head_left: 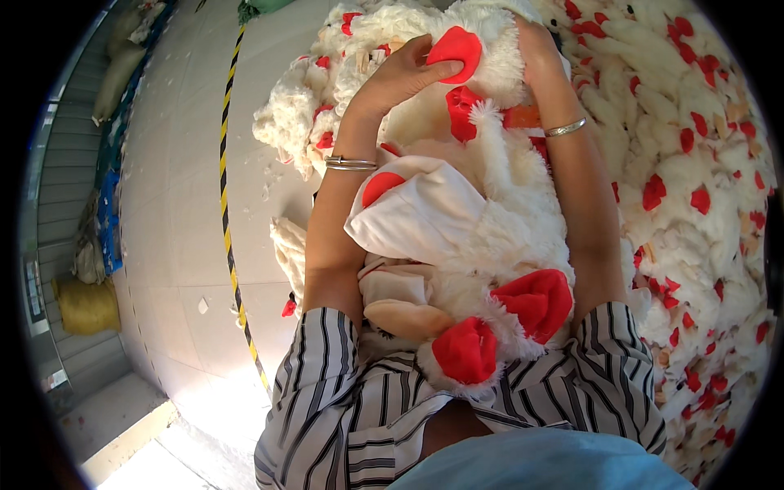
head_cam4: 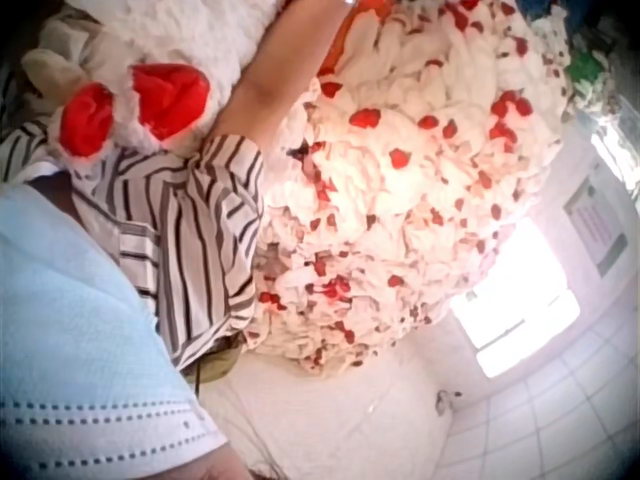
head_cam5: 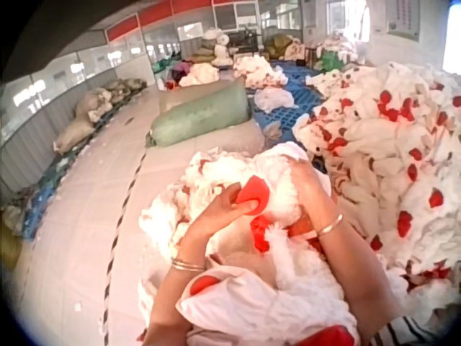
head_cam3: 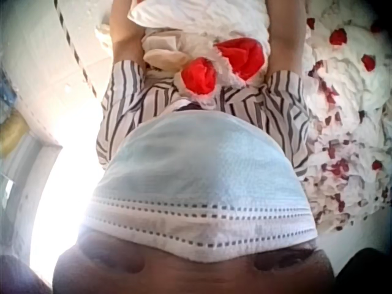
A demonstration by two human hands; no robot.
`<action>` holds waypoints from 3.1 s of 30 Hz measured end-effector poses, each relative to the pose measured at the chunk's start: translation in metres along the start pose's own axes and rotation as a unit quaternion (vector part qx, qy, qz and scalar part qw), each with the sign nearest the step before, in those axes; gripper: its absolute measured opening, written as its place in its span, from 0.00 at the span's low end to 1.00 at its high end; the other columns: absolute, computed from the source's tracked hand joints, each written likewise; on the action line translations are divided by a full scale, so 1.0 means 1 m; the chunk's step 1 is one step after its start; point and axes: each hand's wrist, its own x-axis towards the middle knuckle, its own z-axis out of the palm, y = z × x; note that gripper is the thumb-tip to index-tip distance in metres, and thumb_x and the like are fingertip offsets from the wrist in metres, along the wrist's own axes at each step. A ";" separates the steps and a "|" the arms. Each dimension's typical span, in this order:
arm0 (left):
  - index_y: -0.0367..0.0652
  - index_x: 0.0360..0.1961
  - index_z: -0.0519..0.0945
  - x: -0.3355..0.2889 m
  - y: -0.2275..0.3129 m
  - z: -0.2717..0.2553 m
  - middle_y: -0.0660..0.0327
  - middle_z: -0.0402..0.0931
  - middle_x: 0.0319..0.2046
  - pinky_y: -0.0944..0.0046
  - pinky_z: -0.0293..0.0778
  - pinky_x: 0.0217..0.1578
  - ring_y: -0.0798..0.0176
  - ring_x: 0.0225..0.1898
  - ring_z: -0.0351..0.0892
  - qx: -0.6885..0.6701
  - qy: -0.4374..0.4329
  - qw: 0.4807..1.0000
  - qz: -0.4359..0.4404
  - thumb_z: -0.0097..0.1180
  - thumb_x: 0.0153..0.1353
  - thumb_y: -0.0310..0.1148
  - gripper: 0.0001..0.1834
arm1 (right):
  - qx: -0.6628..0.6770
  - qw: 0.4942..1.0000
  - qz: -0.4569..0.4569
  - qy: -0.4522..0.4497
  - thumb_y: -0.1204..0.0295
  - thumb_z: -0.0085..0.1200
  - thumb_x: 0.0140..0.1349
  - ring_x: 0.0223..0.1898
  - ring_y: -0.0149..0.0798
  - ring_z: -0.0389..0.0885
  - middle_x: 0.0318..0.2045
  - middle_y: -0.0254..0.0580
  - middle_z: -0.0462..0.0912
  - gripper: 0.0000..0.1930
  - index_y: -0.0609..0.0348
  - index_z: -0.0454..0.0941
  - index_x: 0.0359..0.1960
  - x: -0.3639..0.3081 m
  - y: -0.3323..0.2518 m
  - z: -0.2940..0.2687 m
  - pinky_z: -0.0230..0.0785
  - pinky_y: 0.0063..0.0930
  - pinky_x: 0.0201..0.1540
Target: The person is stuffing a white plush toy with red ears and a red nose. They repeatedly open the toy's body, insert white stuffing material, and adjust the toy's shape. The person handles the toy by hand, ensuring it is filled and properly shaped.
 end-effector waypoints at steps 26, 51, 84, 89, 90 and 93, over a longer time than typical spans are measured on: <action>0.41 0.37 0.80 -0.007 0.046 -0.010 0.66 0.78 0.28 0.70 0.75 0.34 0.70 0.30 0.77 -0.419 0.163 0.886 0.117 0.51 0.67 0.37 0.11 | -0.336 0.908 -0.148 -0.203 0.60 0.57 0.60 0.45 0.46 0.81 0.42 0.53 0.82 0.21 0.55 0.76 0.53 -0.052 0.010 0.058 0.71 0.36 0.47; 0.34 0.68 0.47 0.017 -0.045 0.005 0.47 0.61 0.61 0.56 0.63 0.60 0.49 0.63 0.62 0.015 0.161 0.986 0.040 0.73 0.45 0.46 0.59 | 0.281 0.946 -0.081 -0.142 0.65 0.47 0.68 0.54 0.39 0.76 0.53 0.42 0.76 0.20 0.62 0.68 0.59 -0.051 -0.067 0.005 0.68 0.36 0.58; 0.39 0.41 0.80 -0.022 -0.002 -0.072 0.61 0.81 0.38 0.66 0.77 0.40 0.66 0.38 0.80 -0.392 0.236 0.885 0.086 0.56 0.59 0.25 0.09 | -0.176 0.964 -0.042 -0.193 0.75 0.50 0.55 0.22 0.22 0.70 0.25 0.32 0.77 0.08 0.62 0.78 0.34 -0.045 -0.039 -0.001 0.61 0.17 0.23; 0.41 0.43 0.79 -0.023 -0.004 -0.075 0.64 0.81 0.35 0.69 0.74 0.34 0.70 0.34 0.79 -0.339 0.159 0.927 0.018 0.60 0.57 0.26 0.12 | -0.273 0.943 -0.015 -0.189 0.74 0.52 0.54 0.23 0.23 0.73 0.24 0.33 0.78 0.08 0.63 0.79 0.34 -0.044 -0.028 -0.003 0.63 0.17 0.24; 0.42 0.39 0.80 -0.027 -0.007 -0.076 0.65 0.81 0.33 0.70 0.73 0.30 0.71 0.30 0.78 -0.338 0.184 0.922 0.034 0.61 0.57 0.28 0.09 | -0.276 0.944 -0.029 -0.180 0.73 0.53 0.55 0.23 0.24 0.73 0.24 0.33 0.78 0.08 0.63 0.79 0.34 -0.042 -0.022 -0.003 0.64 0.18 0.24; 0.42 0.35 0.80 -0.029 0.006 -0.071 0.65 0.81 0.30 0.70 0.73 0.29 0.72 0.28 0.78 -0.334 0.248 0.908 0.038 0.61 0.58 0.29 0.06 | -0.278 0.942 -0.070 -0.176 0.72 0.54 0.57 0.21 0.24 0.72 0.22 0.32 0.77 0.08 0.63 0.80 0.34 -0.042 -0.015 -0.002 0.63 0.19 0.23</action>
